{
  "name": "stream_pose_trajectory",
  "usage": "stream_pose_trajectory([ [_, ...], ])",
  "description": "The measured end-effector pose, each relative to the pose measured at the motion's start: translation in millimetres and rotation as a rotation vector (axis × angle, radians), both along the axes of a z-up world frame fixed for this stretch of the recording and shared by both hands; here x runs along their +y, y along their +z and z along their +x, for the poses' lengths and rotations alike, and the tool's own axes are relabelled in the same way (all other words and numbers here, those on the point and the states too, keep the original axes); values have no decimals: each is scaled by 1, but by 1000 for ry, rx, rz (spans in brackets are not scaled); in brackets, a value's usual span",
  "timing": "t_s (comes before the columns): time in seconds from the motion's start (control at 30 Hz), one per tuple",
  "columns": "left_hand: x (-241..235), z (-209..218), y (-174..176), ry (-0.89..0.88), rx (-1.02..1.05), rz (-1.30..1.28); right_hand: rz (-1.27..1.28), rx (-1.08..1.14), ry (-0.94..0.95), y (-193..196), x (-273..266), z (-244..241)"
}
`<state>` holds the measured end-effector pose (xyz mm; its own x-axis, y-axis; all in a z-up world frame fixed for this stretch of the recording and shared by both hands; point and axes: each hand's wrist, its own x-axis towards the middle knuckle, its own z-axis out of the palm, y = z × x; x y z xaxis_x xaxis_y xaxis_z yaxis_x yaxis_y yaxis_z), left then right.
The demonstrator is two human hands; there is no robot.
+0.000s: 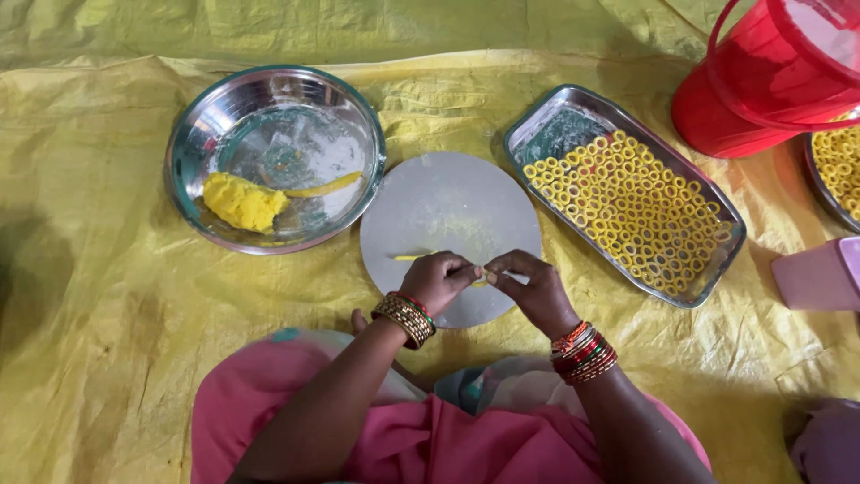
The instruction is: The person rolls yellow dough into thin ropes on a floured board, then shapes them into small rings and places them on a metal tray. The process is repeated continuously throughout the clip.
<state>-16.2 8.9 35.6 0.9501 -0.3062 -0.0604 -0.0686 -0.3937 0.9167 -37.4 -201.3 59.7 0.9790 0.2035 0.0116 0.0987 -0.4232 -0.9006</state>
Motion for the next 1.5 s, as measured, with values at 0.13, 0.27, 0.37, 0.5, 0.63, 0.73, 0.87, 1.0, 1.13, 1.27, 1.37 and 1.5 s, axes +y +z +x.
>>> stream_pose_trajectory([
  [0.13, 9, 1, 12, -49, -81, 87, 392, 362, -62, -25, -11, 4],
  [0.27, 41, 14, 22, -66, -338, 268, 689, 629, -127, -47, -31, 14],
  [0.37, 68, 14, 31, -46, -405, 252, 644, 724, -148, -66, -53, 41],
  [0.5, 78, 16, 50, -51, -419, 223, 388, 575, -255, -107, -94, 102],
  [0.63, 78, 18, 70, -26, -394, 191, 375, 431, -376, -155, -129, 196],
  [0.73, 83, 21, 73, -66, -392, 186, -126, 55, -352, -190, -137, 268],
  [0.87, 85, 14, 58, -148, -365, 134, -598, -87, -466, -220, -134, 307],
  [1.0, 82, 3, 41, -203, -281, 147, -1217, -306, -195, -223, -120, 307],
  [1.13, 84, -1, 32, -237, -197, 163, -829, 4, -297, -197, -111, 295],
  [1.27, 79, -2, 30, -220, -157, 183, -621, 42, -357, -170, -104, 281],
  [1.37, 77, -2, 29, -206, -162, 176, -458, 32, -419, -160, -101, 280],
  [1.5, 77, -2, 27, -220, -163, 182, -501, 84, -489, -164, -98, 282],
])
